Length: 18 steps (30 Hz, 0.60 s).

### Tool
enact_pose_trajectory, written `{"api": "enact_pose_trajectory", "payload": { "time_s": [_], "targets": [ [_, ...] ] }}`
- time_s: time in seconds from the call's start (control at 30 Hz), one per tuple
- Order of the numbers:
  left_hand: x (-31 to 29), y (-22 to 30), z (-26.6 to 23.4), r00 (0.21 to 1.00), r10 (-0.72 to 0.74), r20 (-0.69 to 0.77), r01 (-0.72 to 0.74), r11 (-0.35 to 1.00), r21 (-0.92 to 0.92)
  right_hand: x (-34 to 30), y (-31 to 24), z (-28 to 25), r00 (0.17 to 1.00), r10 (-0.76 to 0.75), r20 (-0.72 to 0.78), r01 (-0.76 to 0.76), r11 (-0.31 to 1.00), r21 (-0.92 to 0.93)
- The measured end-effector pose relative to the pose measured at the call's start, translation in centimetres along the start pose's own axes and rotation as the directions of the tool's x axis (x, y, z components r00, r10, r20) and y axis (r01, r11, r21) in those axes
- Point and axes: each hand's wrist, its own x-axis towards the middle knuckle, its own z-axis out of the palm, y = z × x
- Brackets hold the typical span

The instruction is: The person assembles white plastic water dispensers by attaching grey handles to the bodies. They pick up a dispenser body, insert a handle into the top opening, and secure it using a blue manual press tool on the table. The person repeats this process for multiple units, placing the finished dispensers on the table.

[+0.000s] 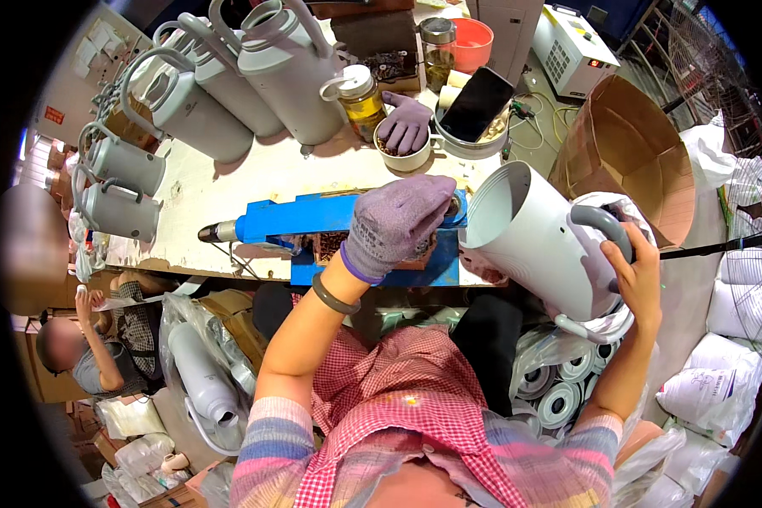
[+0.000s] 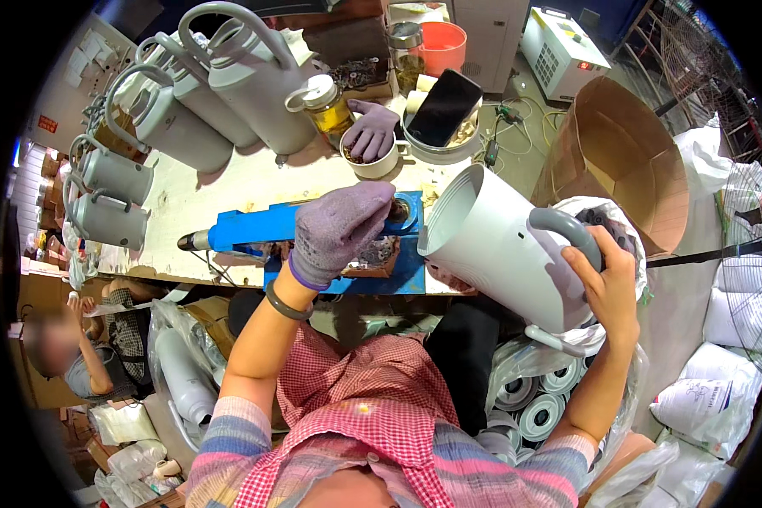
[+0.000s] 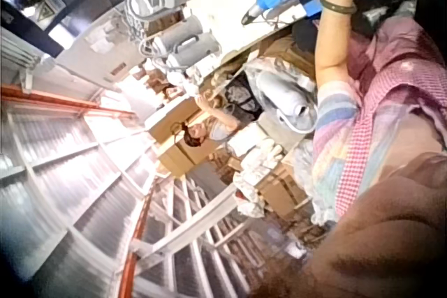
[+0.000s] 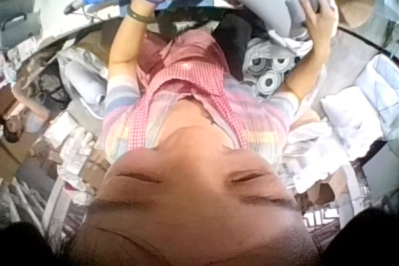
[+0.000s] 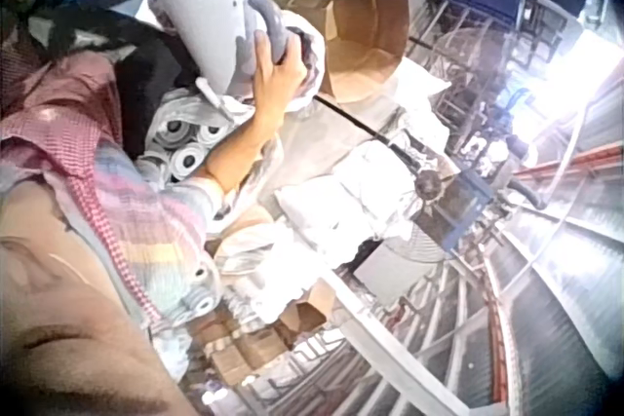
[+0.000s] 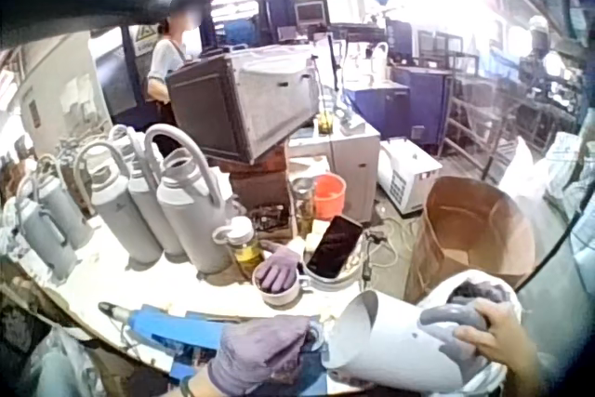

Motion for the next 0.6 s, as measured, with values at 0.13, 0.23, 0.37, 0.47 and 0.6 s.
{"api": "enact_pose_trajectory", "payload": {
  "time_s": [0.13,0.23,0.37,0.47,0.6],
  "targets": [
    [0.3,0.0,-0.2,0.997,0.073,0.027,-0.075,0.995,0.071,0.7,-0.2,-0.3,1.0,-0.009,0.016,0.009,0.999,0.034],
    [0.7,0.1,-0.5,0.994,0.095,0.047,-0.098,0.993,0.069,1.6,-0.6,-0.7,0.998,-0.042,0.038,0.04,0.999,0.033],
    [1.4,0.1,-1.0,0.994,0.101,0.046,-0.099,0.994,-0.035,2.4,-2.2,-1.1,0.995,-0.08,0.056,0.078,0.996,0.033],
    [0.6,0.1,-0.3,0.994,-0.108,0.036,0.113,0.968,-0.223,3.4,-3.0,-1.5,0.989,-0.092,0.113,0.088,0.995,0.036],
    [0.2,0.0,-0.3,0.944,-0.311,0.107,0.327,0.853,-0.406,5.6,-5.3,-1.6,0.976,-0.108,0.191,0.108,0.994,0.008]
  ]
}}
